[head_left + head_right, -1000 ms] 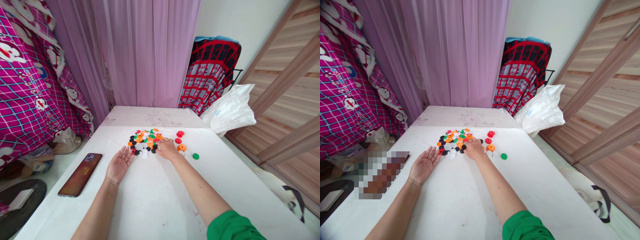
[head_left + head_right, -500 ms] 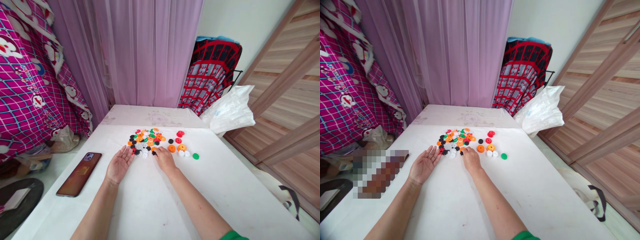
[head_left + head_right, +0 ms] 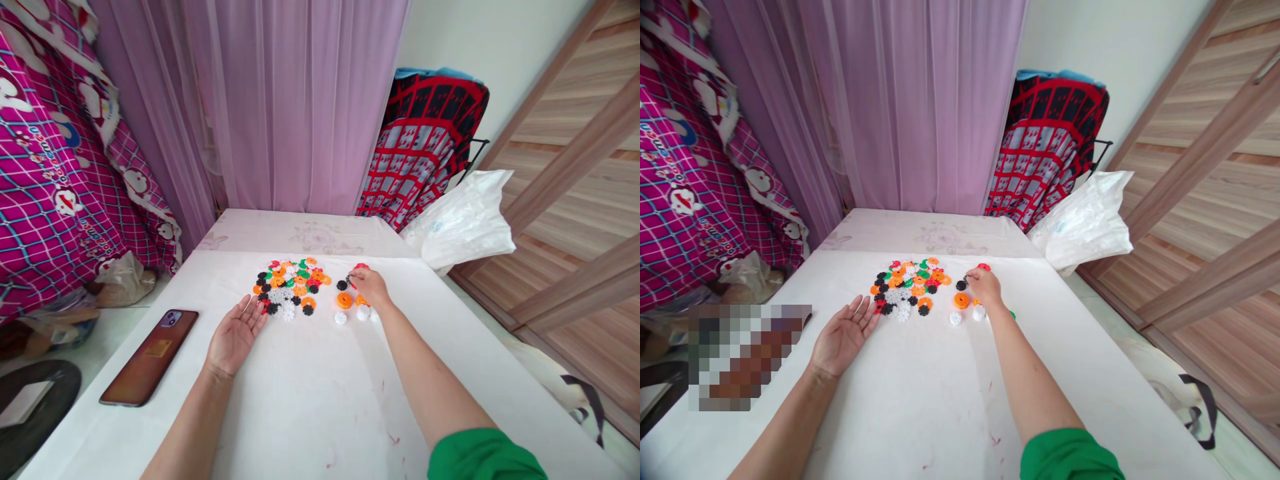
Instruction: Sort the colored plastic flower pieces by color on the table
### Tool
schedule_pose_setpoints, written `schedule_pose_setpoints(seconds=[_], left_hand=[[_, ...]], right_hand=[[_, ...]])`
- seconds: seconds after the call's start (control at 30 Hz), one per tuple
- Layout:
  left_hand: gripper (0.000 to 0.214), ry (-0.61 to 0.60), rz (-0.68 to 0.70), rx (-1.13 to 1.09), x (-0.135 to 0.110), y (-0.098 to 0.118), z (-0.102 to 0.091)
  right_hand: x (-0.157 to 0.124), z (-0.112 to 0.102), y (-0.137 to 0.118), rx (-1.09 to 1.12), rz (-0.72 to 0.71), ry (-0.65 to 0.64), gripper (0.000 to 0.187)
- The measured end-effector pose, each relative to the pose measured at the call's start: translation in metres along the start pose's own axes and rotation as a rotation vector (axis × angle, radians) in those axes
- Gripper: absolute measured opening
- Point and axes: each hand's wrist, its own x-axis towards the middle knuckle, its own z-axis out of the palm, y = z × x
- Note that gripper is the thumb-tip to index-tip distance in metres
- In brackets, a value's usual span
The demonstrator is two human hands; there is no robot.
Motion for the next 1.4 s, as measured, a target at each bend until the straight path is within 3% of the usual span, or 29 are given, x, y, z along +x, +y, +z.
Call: schedule_pose_setpoints(seconds=[0.4,0.6,0.8,1.03,1.27,1.4], left_hand=[[0.025,0.008,-0.013,0.005,-0.001,0.001,0.002],[0.026,0.030,-0.014,0.006,-0.001,0.000,0.002],[0.026,0.036,-0.012,0.001,-0.001,0.000,0.003],[0.025,0.018,-0.008,0.014,-0.002,0.000,0.003],[0.025,0.050,-0.002,0.009,-0.003,-0.001,0.008],[0.024,0.047,-0.004,0.002,-0.003,-0.001,0.008]], right_hand=[[0.020,0.011,0.002,0.030,0.104,-0.125,0.027],[0.019,0.009,-0.002,-0.139,0.053,-0.135,0.025],[0.012,-0.006,-0.014,-0.341,0.003,-0.048,0.028],[-0.010,-0.004,-0.041,-0.489,-0.136,-0.072,0.027],[-0.055,0.028,-0.072,-0.622,-0.427,-0.317,0.021],[-0.075,0.043,-0.076,-0.718,-0.454,-0.314,0.029]])
